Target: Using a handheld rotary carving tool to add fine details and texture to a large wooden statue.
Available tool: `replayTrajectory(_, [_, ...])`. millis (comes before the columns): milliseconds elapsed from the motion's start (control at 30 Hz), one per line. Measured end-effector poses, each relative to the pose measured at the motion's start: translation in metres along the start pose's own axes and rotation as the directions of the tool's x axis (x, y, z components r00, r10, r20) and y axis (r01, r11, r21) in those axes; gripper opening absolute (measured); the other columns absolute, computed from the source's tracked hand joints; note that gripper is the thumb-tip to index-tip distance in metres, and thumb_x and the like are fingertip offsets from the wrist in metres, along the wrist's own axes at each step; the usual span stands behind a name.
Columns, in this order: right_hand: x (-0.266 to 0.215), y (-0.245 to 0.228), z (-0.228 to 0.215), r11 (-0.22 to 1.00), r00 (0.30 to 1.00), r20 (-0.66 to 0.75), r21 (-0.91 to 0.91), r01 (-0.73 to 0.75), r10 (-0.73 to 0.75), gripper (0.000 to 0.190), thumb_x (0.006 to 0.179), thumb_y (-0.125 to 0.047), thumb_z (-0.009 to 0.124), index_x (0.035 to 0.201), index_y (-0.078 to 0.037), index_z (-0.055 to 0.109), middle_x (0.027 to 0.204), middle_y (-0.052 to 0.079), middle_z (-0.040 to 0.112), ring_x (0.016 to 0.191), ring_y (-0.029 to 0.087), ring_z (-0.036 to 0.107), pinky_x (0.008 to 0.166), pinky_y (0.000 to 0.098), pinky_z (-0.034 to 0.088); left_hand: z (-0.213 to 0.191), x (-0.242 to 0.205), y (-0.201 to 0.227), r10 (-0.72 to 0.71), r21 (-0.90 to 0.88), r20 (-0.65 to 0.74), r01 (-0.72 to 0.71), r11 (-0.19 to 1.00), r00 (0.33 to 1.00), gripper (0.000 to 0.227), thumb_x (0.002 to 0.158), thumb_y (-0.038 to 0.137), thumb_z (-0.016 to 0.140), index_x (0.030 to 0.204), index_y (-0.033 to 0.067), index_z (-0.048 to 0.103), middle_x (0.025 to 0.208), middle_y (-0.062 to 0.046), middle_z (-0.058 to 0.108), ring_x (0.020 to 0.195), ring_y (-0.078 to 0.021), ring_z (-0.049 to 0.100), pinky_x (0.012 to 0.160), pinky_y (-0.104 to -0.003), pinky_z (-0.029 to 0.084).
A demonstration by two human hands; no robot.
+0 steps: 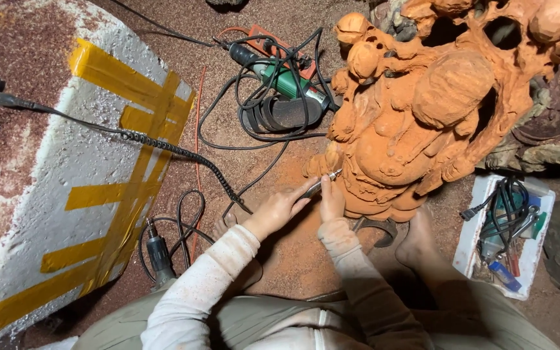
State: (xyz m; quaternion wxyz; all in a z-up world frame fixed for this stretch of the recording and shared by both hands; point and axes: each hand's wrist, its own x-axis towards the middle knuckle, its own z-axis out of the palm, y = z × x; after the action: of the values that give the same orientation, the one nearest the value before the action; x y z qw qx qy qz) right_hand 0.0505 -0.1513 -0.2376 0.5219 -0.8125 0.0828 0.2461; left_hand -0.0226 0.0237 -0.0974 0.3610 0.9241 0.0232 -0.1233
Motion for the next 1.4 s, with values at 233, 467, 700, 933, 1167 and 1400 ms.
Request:
replayTrajectory(233, [-0.031,-0.036,-0.016,0.979,0.998,0.064,-0.206,0.004,0.009,0.057,0.102,-0.062,0.048,0.111,-0.010,0.069,0.109,0.019,0.073,0.114,0.040,0.065,0.100,0.0498,0.050,0.040,-0.023,0.021,-0.164,-0.184,0.091,0.178,0.967,0.982,0.060,0.106,0.041,0.034,0.162,0.0348,0.011,0.125,-0.022,0.064,0.111,-0.0429,0.066,0.091,-0.054,0.055])
replayTrajectory(467, [-0.040,-0.051,-0.034,0.901,0.987,0.078,-0.405,0.157,-0.137,0.047,0.105,-0.053,0.052,0.105,-0.010,0.070,0.101,0.019,0.073,0.103,0.039,0.067,0.091,0.0490,0.052,0.046,-0.036,0.053,-0.221,-0.607,0.019,0.187,0.773,0.975,0.066,0.106,0.021,0.038,0.163,0.0210,0.005,0.150,-0.032,0.042,0.137,-0.0463,0.045,0.113,-0.056,0.037])
replayTrajectory(700, [-0.047,-0.087,-0.044,0.801,0.981,0.111,-0.566,0.194,-0.159,0.050,0.106,-0.053,0.053,0.091,-0.007,0.067,0.086,0.018,0.070,0.090,0.034,0.068,0.083,0.0460,0.051,0.079,-0.032,0.064,-0.265,-0.814,0.093,0.226,0.536,0.960,0.070,0.102,0.013,0.031,0.161,0.0148,-0.006,0.152,-0.038,0.034,0.118,-0.0459,0.060,0.099,-0.048,0.055])
replayTrajectory(933, [-0.017,-0.094,-0.063,0.721,0.975,0.057,-0.664,0.196,-0.213,0.052,0.104,-0.068,0.051,0.090,-0.022,0.070,0.083,0.009,0.069,0.092,0.028,0.068,0.082,0.0405,0.052,0.032,-0.026,0.065,-0.184,-0.833,0.036,0.131,0.538,0.982,0.073,0.100,0.012,0.032,0.162,0.0136,-0.007,0.157,-0.036,0.027,0.140,-0.0475,0.039,0.113,-0.055,0.039])
replayTrajectory(1167, [0.008,-0.092,-0.074,0.715,0.962,0.036,-0.661,0.227,-0.272,0.045,0.106,-0.061,0.056,0.093,-0.021,0.074,0.076,0.009,0.069,0.083,0.025,0.068,0.077,0.0388,0.051,0.016,-0.024,0.059,-0.197,-0.846,-0.036,0.076,0.527,0.980,0.065,0.105,0.024,0.033,0.163,0.0245,0.003,0.145,-0.037,0.045,0.127,-0.0529,0.052,0.107,-0.058,0.045])
replayTrajectory(1400, [0.018,-0.080,-0.073,0.711,0.968,0.022,-0.674,0.199,-0.251,0.050,0.106,-0.063,0.056,0.086,-0.021,0.073,0.074,0.006,0.069,0.082,0.024,0.068,0.077,0.0362,0.052,0.046,-0.008,0.053,-0.236,-0.837,-0.029,0.105,0.537,0.971,0.065,0.105,0.031,0.034,0.162,0.0303,0.004,0.139,-0.036,0.052,0.121,-0.0503,0.058,0.103,-0.056,0.049])
